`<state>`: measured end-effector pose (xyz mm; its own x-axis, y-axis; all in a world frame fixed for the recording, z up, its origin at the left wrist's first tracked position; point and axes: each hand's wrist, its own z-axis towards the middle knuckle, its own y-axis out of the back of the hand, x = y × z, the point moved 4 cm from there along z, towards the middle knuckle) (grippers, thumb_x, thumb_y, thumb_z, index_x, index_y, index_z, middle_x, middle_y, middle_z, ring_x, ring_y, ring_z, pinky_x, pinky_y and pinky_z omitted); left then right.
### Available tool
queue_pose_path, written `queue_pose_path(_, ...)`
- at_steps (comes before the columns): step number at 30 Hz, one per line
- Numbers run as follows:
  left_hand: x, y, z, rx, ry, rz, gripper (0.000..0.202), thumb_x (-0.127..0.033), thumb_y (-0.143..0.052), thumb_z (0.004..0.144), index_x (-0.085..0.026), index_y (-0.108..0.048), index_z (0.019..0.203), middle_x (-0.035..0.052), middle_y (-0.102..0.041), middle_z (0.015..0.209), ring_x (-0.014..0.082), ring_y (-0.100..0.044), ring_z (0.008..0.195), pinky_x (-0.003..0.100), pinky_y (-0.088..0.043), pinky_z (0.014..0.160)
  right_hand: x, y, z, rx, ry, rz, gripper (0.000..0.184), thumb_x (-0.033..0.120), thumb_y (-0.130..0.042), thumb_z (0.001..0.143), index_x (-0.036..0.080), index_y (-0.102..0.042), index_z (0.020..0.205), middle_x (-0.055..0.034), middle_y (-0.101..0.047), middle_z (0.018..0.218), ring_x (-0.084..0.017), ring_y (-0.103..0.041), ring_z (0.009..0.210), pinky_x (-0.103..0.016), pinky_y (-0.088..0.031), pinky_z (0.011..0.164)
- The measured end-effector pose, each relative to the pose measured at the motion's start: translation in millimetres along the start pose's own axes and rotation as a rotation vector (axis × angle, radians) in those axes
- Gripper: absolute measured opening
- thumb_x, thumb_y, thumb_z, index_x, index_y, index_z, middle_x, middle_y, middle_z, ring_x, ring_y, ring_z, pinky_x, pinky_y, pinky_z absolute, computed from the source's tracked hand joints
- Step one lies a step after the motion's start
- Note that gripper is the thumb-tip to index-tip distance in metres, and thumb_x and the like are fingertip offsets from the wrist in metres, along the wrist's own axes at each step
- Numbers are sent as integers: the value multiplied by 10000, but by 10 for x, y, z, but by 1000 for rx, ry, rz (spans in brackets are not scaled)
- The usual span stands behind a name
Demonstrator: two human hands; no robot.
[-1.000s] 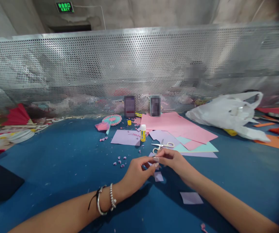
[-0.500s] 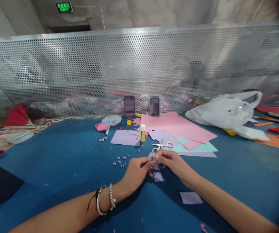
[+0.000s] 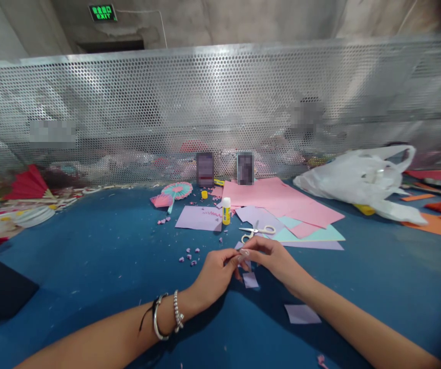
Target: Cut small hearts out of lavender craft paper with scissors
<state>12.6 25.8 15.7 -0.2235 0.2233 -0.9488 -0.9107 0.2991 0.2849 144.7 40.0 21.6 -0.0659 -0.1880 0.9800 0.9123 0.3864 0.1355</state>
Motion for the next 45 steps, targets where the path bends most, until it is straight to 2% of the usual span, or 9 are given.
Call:
queue_pose_path(8, -6, -3, 1, 22, -21, 14, 376, -400, -441, 868, -121, -675, 775, -3, -576, 563, 98, -489, 502, 203, -360, 534, -1, 10, 2, -9, -3, 21, 206, 349, -577, 800, 167, -583, 704, 19, -556, 640, -112, -527, 632, -250, -400, 651)
queue_pose_path(13, 9, -14, -10, 43, -20, -14, 310, -381, -501, 837, -127, -679, 824, 33, -660, 701, 101, -516, 544, 201, -382, 551, -17, 26, 4, -38, -22, 23, 223, 360, -584, 789, 162, -574, 687, 16, -545, 652, -113, -512, 633, -243, -391, 642)
queue_pose_path(16, 11, -19, -5, 51, -12, -59, 262, -352, -544, 814, -130, -683, 829, 34, -672, 711, 93, -515, 533, 195, -390, 554, -27, 26, 1, -45, -30, 29, 225, 362, -588, 784, 162, -569, 684, 16, -539, 663, -112, -505, 632, -243, -386, 636)
queue_pose_path(21, 38, -5, 2, 11, -5, -10, 345, -388, -479, 848, -128, -693, 773, 29, -649, 632, 102, -524, 523, 200, -377, 536, -15, -15, -12, 9, -42, 88, 224, 372, -565, 804, 167, -570, 715, 22, -532, 639, -112, -504, 613, -248, -388, 639)
queue_pose_path(29, 107, -3, -8, -41, 10, 38, 318, -392, -499, 832, -126, -651, 749, 48, -682, 707, 104, -550, 510, 203, -428, 536, -24, -12, -10, -34, -52, 31, 209, 347, -576, 789, 163, -598, 693, 14, -547, 678, -115, -503, 665, -241, -377, 657)
queue_pose_path(33, 83, 16, -17, -65, 14, 66, 295, -365, -502, 829, -132, -652, 728, 44, -685, 694, 101, -558, 500, 196, -428, 529, -1, -2, -11, -50, -90, -8, 230, 363, -576, 773, 160, -625, 678, 4, -563, 671, -123, -502, 669, -241, -376, 647)
queue_pose_path(39, 42, 18, -38, -83, -4, 95, 343, -412, -497, 829, -138, -669, 714, 40, -680, 655, 106, -570, 504, 194, -422, 526, -14, 9, 5, -78, -104, -31, 216, 368, -623, 725, 157, -640, 684, -5, -591, 685, -136, -538, 678, -253, -396, 659)
queue_pose_path(42, 39, 15, -45, -78, -17, 129, 344, -413, -504, 826, -141, -679, 709, 39, -676, 631, 112, -573, 509, 198, -417, 525, -30, 5, 3, -110, -82, -67, 223, 363, -613, 731, 155, -629, 653, -6, -594, 666, -140, -543, 666, -257, -399, 653)
queue_pose_path(45, 18, 29, -51, -94, -45, 160, 309, -384, -520, 822, -149, -701, 734, 40, -680, 647, 125, -591, 564, 202, -420, 553, 23, 9, -26, -170, 32, -216, 213, 337, -593, 757, 163, -629, 639, -15, -586, 668, -150, -536, 676, -267, -398, 652)
